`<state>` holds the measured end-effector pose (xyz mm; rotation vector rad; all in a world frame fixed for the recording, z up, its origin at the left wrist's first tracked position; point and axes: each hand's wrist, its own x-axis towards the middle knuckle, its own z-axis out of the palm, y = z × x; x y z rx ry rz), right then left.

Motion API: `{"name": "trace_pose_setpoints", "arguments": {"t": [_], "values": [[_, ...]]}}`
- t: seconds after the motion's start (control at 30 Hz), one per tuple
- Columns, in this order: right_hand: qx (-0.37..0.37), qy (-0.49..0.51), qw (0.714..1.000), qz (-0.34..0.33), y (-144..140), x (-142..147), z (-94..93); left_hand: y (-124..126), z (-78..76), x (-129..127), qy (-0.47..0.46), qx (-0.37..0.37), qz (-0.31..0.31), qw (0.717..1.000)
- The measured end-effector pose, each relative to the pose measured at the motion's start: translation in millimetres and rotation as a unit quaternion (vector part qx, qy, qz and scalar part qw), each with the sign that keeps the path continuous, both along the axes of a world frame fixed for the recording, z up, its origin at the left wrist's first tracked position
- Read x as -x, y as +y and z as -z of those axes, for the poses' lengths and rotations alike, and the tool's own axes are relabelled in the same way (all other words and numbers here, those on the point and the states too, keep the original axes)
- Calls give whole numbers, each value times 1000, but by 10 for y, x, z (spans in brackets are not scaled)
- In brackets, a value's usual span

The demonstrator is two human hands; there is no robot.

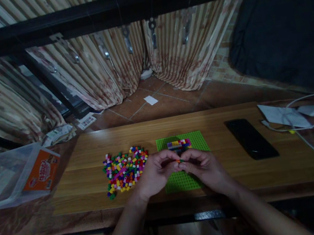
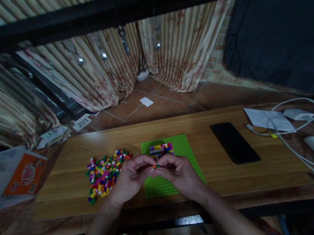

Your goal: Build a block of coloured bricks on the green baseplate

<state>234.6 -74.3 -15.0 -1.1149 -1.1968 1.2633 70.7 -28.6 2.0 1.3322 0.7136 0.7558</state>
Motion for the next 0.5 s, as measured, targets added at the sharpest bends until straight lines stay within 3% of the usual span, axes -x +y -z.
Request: {"name": "trace_pose_setpoints", "arguments": {"t": [0.37, 0.5], "values": [[19, 27, 998, -59, 3, -178, -104, -35, -40, -78, -32, 62, -5, 998], [5, 9, 1000, 8, 50, -284, -100, 16, -22, -43, -19, 47, -29, 998]]}}
